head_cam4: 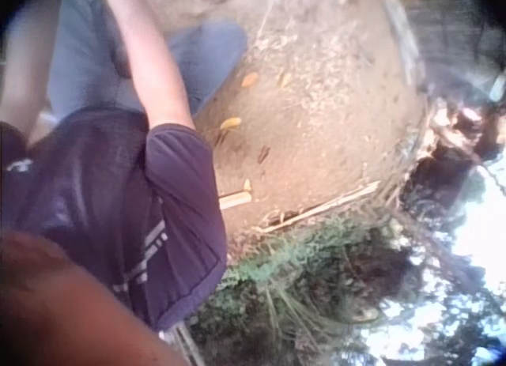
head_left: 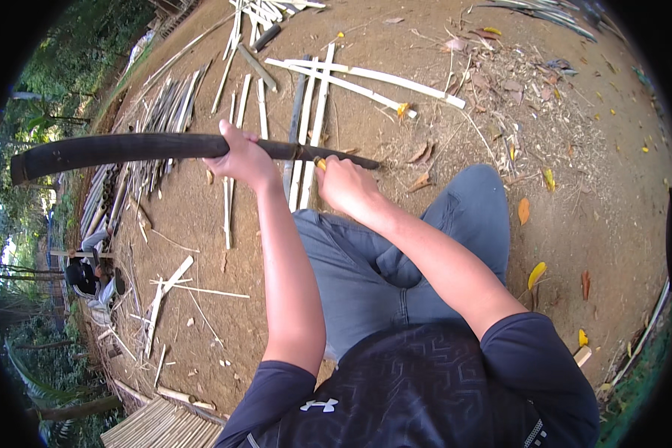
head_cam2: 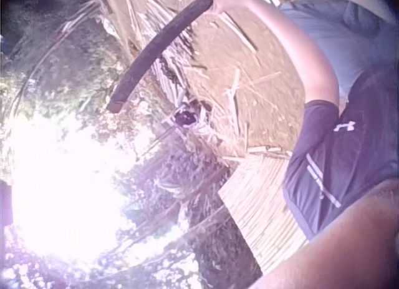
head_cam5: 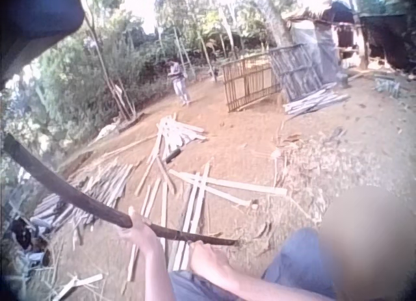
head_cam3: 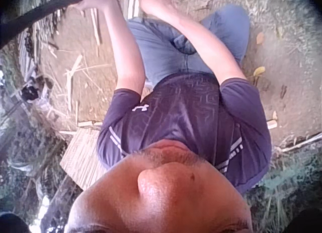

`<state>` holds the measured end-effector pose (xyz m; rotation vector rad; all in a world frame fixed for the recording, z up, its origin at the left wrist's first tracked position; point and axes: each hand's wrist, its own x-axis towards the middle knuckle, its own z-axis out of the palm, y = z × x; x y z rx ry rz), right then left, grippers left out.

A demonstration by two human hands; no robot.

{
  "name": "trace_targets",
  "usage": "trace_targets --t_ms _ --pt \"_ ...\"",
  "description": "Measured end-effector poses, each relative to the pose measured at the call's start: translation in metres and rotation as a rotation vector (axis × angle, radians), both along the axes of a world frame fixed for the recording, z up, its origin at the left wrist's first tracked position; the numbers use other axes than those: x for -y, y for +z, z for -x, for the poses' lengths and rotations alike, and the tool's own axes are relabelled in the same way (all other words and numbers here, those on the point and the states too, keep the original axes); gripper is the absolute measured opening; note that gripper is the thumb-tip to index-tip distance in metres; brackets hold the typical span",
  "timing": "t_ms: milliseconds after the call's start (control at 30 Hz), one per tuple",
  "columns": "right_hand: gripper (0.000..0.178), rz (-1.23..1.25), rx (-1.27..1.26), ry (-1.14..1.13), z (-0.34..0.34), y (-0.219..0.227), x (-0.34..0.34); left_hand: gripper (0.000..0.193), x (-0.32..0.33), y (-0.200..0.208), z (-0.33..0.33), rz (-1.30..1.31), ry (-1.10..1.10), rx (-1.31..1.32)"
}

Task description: The person strips bark from a bamboo pole using a knife.

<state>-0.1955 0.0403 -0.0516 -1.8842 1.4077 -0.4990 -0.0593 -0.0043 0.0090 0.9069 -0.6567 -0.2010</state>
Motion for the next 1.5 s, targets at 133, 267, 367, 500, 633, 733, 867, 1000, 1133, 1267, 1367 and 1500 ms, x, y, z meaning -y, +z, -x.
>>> trace_targets --t_ms 133,267,367,500,633,733,867,1000,1133,1267,1367,1500 --pt "0.036 -0.013 0.054 0.004 -0.005 -0.007 0.008 0.021 0.007 0.002 -0.001 -0.062 0.054 -0.029" --pt "0.036 -0.04 0.013 0.06 -0.007 0.002 0.013 0.02 0.005 0.003 0.0 -0.03 0.035 -0.026" --pt "0.031 -0.259 -0.098 0.136 0.01 -0.018 0.031 0.019 0.002 0.001 0.006 -0.035 0.054 -0.034" --pt "0.036 -0.099 0.013 0.014 0.004 0.005 0.009 0.017 -0.001 0.004 0.016 0.011 0.006 0.04" --pt "0.038 -0.084 0.009 0.051 0.006 0.012 0.008 0.017 0.003 0.004 0.009 -0.005 -0.003 0.003" --pt "0.039 -0.076 -0.035 0.088 0.007 0.008 0.017 0.017 0.001 0.008 0.017 -0.02 -0.044 -0.01" --pt "0.039 -0.338 0.021 0.062 0.016 -0.004 0.02 0.018 0.008 0.005 0.017 -0.009 -0.009 0.008" --pt "0.037 -0.252 0.1 -0.045 0.014 -0.007 0.004 0.019 -0.005 0.007 0.023 -0.018 0.008 0.001" --pt "0.039 -0.169 0.044 0.042 0.016 0.006 0.005 0.019 0.002 0.006 0.015 -0.008 -0.022 0.041" --pt "0.038 -0.195 -0.065 0.057 0.022 -0.012 0.028 0.018 0.003 0.009 0.021 -0.015 -0.02 -0.008" --pt "0.038 -0.277 -0.016 0.054 0.017 0.001 0.024 0.018 -0.003 0.006 0.019 -0.013 -0.091 0.005" --pt "0.042 -0.276 0.001 0.095 0.018 0.005 0.024 0.017 -0.006 0.004 0.022 -0.003 -0.069 0.044"
